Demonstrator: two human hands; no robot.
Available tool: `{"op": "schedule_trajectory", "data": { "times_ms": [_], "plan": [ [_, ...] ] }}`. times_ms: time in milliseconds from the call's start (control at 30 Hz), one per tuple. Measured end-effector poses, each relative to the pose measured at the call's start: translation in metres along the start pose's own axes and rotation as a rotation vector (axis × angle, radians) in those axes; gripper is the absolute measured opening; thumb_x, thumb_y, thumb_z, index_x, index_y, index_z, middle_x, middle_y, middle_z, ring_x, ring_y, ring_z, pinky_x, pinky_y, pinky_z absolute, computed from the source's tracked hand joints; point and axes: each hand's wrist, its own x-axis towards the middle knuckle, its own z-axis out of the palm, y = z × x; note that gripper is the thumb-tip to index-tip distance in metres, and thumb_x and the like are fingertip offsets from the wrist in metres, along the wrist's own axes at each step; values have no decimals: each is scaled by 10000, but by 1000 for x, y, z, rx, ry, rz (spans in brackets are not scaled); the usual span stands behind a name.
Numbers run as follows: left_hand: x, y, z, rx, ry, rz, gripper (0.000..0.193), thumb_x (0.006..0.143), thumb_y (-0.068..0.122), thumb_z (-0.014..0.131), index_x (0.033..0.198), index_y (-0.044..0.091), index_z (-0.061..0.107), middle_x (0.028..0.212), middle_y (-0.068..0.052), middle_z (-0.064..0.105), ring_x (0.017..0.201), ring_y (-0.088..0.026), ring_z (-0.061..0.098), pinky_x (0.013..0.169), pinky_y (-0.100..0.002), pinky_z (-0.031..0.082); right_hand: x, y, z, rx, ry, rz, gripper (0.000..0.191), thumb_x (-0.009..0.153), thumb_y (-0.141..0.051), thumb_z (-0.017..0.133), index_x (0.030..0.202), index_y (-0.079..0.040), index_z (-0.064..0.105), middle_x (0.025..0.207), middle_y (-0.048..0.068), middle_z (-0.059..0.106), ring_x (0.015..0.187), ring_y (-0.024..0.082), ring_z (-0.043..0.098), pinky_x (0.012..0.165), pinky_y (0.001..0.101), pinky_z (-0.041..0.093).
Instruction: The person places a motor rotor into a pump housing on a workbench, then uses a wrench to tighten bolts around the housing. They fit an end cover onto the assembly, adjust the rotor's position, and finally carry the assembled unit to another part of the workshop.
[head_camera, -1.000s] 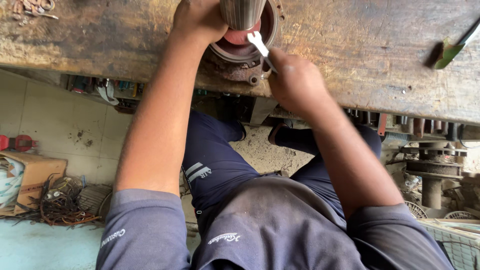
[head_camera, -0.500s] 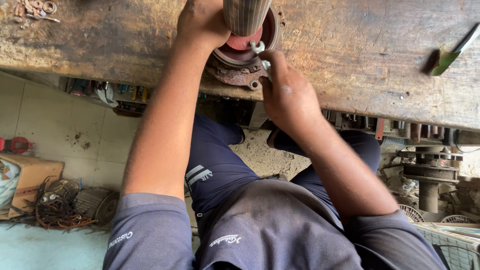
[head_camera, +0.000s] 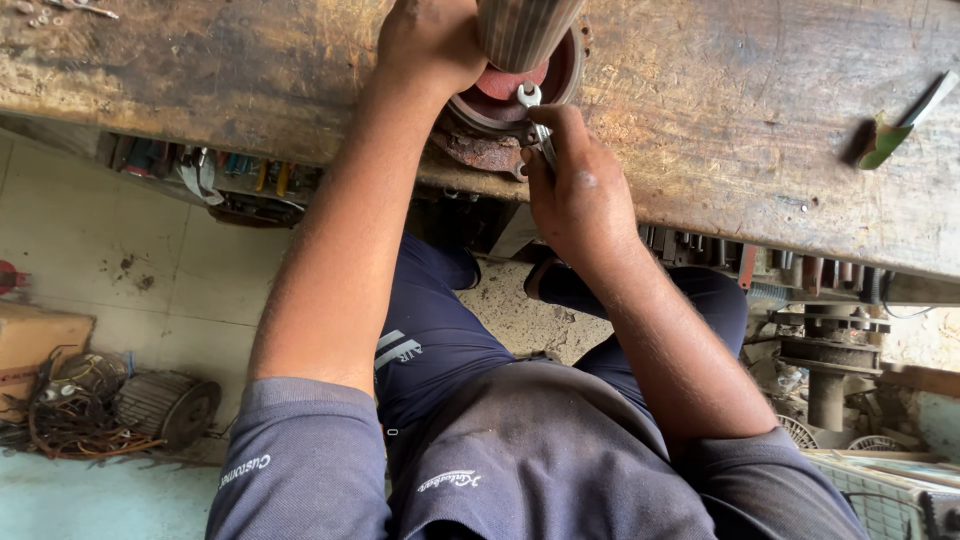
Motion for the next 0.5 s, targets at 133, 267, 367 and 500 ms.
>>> {"op": "schedule_trajectory", "data": {
  "times_ms": [133,267,367,500],
  "plan": [
    [2,-4,6,16,3,20,210,976,253,597,949,106,745,895,-103,756,779,-262,735,707,-443,591,1,4,4,19,107,-144,254,1027,-46,641,1261,-18,545,940,222,716,868,418,720,712,505,545],
    [4,-4,7,29,5,40,193,974,222,600,947,99,745,897,-111,755,775,-263,733,703,-437,592,9,19,-8,62,40,-194,226,1034,-56,688,1235,-8,597,1023,198,745,899,309,768,736,410,605],
    [3,-3,5,32,6,54,181,972,199,602,945,93,746,898,-117,754,772,-264,731,699,-432,592,16,37,-27,73,-55,-250,252,1016,-55,717,1256,-11,654,1031,178,755,920,264,774,757,367,619],
    [2,0,1,8,-7,54,166,969,169,605,942,86,746,900,-125,753,768,-265,730,694,-426,593,42,61,-51,78,-153,-395,234,1017,-93,764,1246,-53,728,1117,119,769,976,228,772,835,329,638]
  ]
}}
